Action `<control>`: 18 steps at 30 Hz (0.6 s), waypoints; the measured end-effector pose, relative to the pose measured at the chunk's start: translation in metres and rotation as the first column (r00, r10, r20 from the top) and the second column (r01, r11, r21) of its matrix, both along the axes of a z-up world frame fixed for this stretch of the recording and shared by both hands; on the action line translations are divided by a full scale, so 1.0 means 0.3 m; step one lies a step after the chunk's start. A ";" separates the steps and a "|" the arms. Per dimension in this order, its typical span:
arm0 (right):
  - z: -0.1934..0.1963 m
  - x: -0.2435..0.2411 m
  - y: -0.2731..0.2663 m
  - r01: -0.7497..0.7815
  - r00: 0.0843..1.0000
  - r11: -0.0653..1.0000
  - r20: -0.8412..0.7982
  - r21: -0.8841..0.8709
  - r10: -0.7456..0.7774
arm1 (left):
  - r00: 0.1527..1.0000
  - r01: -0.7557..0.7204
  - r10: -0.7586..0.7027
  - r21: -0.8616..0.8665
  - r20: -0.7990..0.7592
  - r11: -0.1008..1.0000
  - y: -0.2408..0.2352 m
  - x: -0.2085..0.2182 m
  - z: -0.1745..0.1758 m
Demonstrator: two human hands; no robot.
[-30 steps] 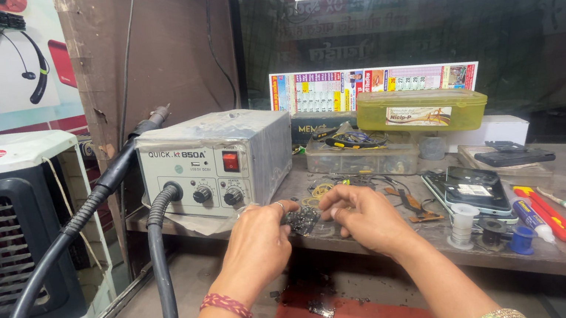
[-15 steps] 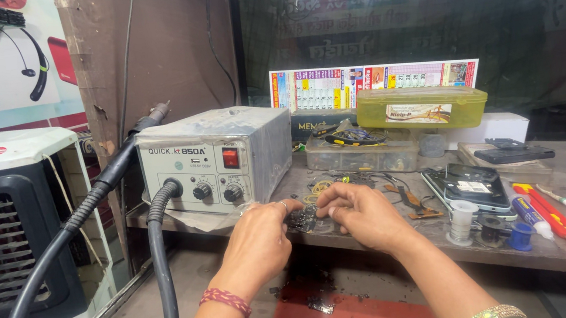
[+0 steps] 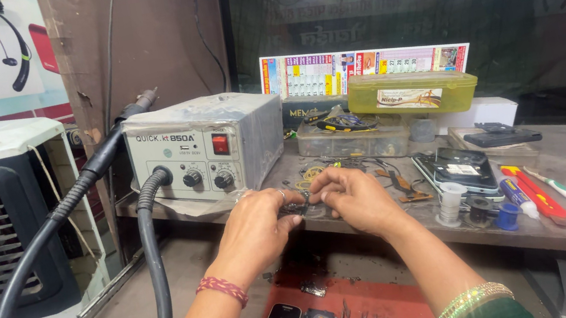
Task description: The person disassembles a small electronic device, likely a mobile phone, on a cluttered workbench. They remove components from the circuit board, sort them, and handle various small parts and tools throughout the process.
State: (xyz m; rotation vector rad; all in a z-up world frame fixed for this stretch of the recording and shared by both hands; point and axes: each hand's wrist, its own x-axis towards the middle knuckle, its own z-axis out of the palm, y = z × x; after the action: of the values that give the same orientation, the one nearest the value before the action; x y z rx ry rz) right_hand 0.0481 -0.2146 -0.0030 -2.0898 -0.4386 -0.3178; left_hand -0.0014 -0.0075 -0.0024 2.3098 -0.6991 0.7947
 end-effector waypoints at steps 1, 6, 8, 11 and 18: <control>-0.001 0.001 0.000 0.005 1.000 1.000 -0.001 -0.002 -0.005 | 1.000 -0.007 0.007 -0.001 0.006 1.000 -0.006 0.001 0.001; 0.000 -0.001 0.000 0.018 1.000 1.000 -0.010 0.017 -0.018 | 0.999 -0.049 0.049 -0.004 -0.017 0.999 -0.020 0.002 0.002; 0.001 -0.003 -0.004 -0.001 1.000 0.998 -0.005 0.062 0.001 | 0.998 -0.047 0.046 -0.016 -0.031 0.999 -0.016 0.002 0.006; -0.001 -0.009 -0.007 -0.025 1.000 0.992 -0.006 0.121 0.026 | 1.000 -0.019 0.020 -0.078 0.003 0.997 -0.003 0.001 0.005; 0.009 -0.051 -0.009 0.011 1.000 0.982 0.015 0.190 -0.014 | 0.994 -0.072 0.054 -0.209 -0.090 0.975 0.034 -0.033 0.016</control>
State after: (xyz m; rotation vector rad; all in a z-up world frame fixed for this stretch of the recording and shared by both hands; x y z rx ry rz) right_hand 0.0330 -0.2173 -0.0004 -1.9057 -0.3892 -0.3693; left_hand -0.0114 0.0028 0.0023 2.1659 -0.4814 0.7573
